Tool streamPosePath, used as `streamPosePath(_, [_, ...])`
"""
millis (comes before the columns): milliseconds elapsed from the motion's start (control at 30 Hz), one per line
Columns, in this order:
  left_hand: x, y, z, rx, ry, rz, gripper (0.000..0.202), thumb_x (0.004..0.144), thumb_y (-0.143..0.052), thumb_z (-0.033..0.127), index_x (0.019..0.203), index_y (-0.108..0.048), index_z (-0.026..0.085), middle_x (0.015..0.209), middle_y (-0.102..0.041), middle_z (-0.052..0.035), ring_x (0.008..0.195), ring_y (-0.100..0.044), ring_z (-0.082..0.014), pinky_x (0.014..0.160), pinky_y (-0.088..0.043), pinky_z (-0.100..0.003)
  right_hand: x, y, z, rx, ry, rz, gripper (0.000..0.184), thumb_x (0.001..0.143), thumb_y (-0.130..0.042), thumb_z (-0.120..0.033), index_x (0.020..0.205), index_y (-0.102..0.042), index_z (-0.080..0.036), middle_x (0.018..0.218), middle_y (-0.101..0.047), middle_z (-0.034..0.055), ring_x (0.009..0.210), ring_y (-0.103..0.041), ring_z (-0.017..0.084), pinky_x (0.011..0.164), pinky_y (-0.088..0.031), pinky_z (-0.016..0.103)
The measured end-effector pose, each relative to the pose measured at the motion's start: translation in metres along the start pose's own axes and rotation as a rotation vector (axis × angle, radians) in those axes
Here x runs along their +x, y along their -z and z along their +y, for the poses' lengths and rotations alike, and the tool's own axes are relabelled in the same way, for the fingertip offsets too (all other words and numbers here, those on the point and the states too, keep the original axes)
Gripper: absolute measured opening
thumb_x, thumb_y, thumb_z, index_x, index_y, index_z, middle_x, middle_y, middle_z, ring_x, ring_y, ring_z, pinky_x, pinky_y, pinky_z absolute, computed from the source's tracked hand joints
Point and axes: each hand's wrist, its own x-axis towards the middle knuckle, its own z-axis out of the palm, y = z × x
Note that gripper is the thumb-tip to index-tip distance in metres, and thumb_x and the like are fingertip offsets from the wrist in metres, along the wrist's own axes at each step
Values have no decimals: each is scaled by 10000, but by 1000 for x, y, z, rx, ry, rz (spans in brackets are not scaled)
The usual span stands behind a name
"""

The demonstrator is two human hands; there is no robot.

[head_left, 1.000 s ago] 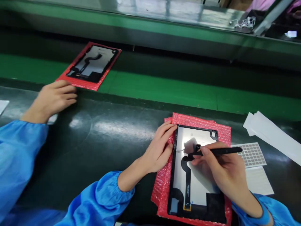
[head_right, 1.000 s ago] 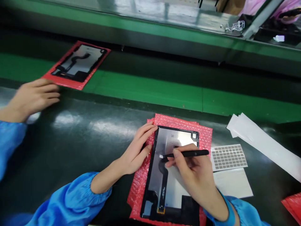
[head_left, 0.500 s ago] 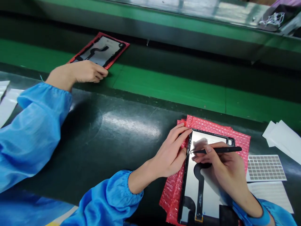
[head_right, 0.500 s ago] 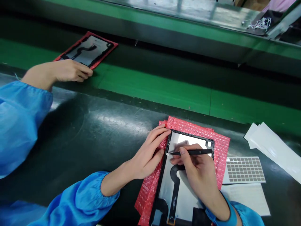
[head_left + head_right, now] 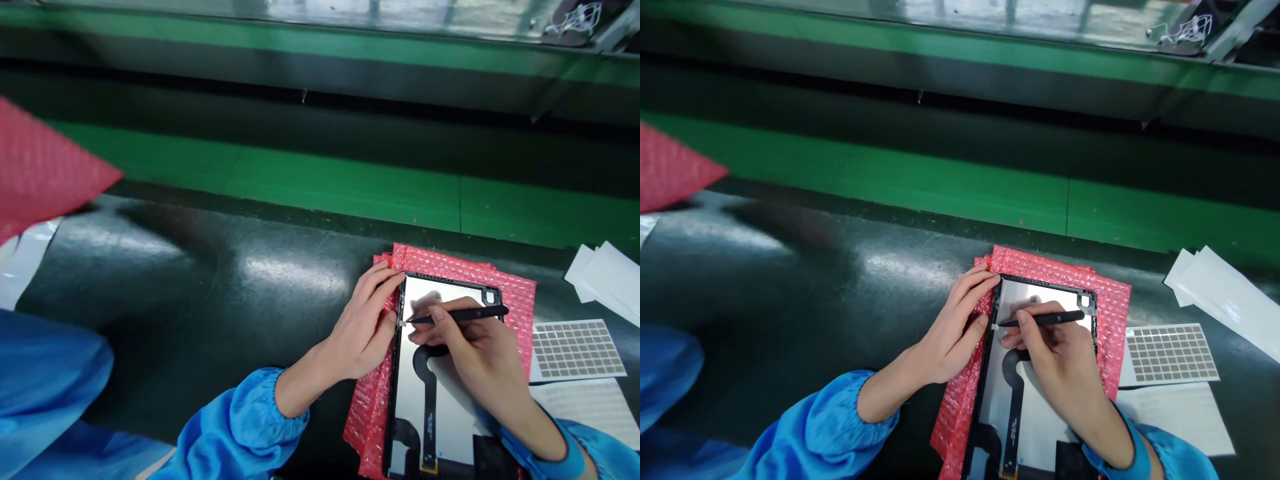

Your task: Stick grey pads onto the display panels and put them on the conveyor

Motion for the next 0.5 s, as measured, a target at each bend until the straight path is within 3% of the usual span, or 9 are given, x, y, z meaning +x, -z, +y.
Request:
streamPosePath(300, [3,-5,5,64,36,53,634,926,-545,75,1525,-411,233,1530,-460,-153,1529,-372,-316,1279,-359,-591,2,2,8,-23,-3,-69,343,961,-730,-530,964,-730,-187,776,-823,79,706,-831,226,649,-696,276])
streamPosePath(500, [6,-3,2,111,53,48,593,926,-580,129,1491,-438,239,1501,-492,-152,1506,-412,-311,1254,-385,-578,3,3,5,99,21,-21,382,947,-742,-570,927,-707,-191,747,-818,86,642,-815,230,597,-694,300])
